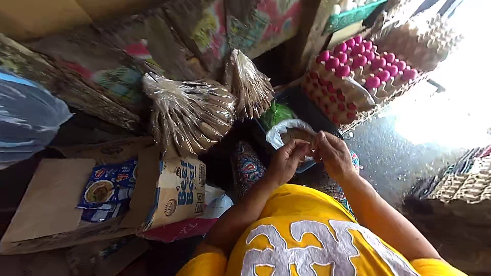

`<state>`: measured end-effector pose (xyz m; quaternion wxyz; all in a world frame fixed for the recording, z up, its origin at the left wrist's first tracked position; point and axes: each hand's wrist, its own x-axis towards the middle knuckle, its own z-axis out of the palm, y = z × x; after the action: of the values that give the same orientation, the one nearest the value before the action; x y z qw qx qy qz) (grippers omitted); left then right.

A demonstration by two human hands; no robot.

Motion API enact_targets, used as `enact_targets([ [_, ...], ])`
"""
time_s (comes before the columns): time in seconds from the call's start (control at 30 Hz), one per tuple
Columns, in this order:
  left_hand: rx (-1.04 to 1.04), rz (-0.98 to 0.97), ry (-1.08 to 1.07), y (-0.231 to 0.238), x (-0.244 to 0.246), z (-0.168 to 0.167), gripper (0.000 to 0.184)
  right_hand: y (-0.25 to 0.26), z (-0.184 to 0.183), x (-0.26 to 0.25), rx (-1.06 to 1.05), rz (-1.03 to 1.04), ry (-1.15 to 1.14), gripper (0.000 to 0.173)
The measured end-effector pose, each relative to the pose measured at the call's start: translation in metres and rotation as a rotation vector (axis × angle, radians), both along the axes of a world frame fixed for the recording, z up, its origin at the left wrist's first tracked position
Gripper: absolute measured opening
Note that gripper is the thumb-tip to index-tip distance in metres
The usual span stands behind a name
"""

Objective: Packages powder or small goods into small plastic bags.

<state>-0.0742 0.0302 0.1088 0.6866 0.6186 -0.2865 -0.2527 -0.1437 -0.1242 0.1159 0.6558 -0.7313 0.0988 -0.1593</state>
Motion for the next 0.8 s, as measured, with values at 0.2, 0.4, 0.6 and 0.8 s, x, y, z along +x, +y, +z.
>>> enact_targets([
  [0.2, 0.069, 0.050, -0.099, -0.009, -0.005, 0.002, 0.020, -0.011, 0.004, -0.012, 0.020, 0.097, 0.083, 0.043],
  [0.4, 0.104, 0.042, -0.159, -0.019, -0.014, 0.005, 0.029, -0.018, -0.005, -0.019, -0.062, -0.019, -0.136, 0.018],
  [0.6, 0.025, -0.036, 0.020, -0.020, -0.022, 0.011, 0.010, -0.014, -0.011, -0.022, -0.235, -0.057, -0.168, 0.038],
  [0.8, 0.000, -0.058, 0.159, -0.013, -0.017, 0.014, 0.004, -0.017, -0.005, -0.022, -0.122, -0.026, -0.242, 0.025],
])
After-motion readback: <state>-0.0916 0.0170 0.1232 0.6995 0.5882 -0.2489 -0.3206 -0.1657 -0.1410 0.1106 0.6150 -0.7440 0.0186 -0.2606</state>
